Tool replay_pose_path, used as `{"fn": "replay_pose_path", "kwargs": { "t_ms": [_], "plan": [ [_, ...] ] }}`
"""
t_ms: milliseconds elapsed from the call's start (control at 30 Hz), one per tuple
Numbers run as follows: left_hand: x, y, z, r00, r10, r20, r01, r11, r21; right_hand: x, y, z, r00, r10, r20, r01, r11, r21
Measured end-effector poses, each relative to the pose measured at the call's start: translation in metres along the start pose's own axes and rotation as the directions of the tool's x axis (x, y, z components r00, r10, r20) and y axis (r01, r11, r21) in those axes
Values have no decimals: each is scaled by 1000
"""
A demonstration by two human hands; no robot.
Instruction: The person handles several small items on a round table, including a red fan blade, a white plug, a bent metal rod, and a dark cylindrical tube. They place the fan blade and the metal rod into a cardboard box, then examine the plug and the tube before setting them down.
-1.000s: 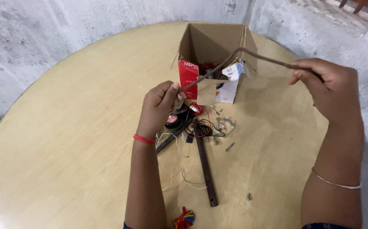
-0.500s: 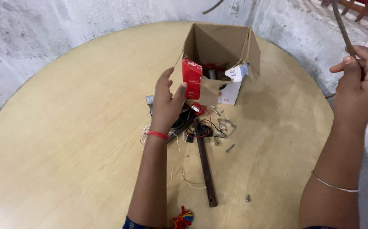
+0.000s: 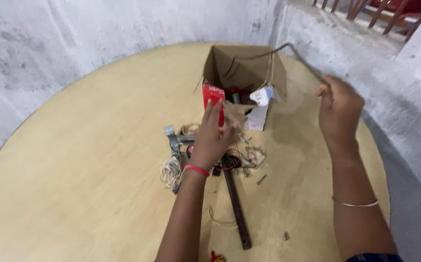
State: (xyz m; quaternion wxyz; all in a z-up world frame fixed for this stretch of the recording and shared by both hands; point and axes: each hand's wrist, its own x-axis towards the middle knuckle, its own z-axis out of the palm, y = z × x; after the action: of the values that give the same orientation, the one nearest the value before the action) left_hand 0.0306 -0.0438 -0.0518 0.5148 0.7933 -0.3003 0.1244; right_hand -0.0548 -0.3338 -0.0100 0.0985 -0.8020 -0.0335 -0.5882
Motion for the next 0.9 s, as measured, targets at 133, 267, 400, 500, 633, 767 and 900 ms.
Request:
{"fn": "replay_pose_path", "kwargs": {
  "t_ms": [133, 267, 400, 500, 633, 767, 900],
  "plan": [
    [-2, 1, -3, 998, 69, -3, -69, 997, 22, 4, 1, 19, 992, 104, 68, -112, 987, 118],
    [-1, 0, -9, 999, 40, -25, -40, 999, 24, 23, 11, 51, 980, 102, 173, -130, 979, 155],
    [0, -6, -13, 997, 55, -45, -50, 994, 98, 39, 30, 84, 958, 93, 272, -132, 983, 131],
    [1, -10, -12, 1000, 13, -24, -11, 996, 83, 53, 50, 101, 942, 148, 300, -173, 983, 56],
    [-1, -13, -8, 1000, 5, -14, -4, 998, 58, 66, 75, 115, 929, 195, 314, -207, 978, 4],
    [-1, -14, -1, 1000, -9, 29, 6, 995, 99, 71, 86, 122, 908, 268, 323, -263, 963, -60],
    [-1, -18, 3, 992, -89, 86, 81, 992, 97, 72, 90, 126, 883, 294, 366, -285, 955, -78]
  ]
}}
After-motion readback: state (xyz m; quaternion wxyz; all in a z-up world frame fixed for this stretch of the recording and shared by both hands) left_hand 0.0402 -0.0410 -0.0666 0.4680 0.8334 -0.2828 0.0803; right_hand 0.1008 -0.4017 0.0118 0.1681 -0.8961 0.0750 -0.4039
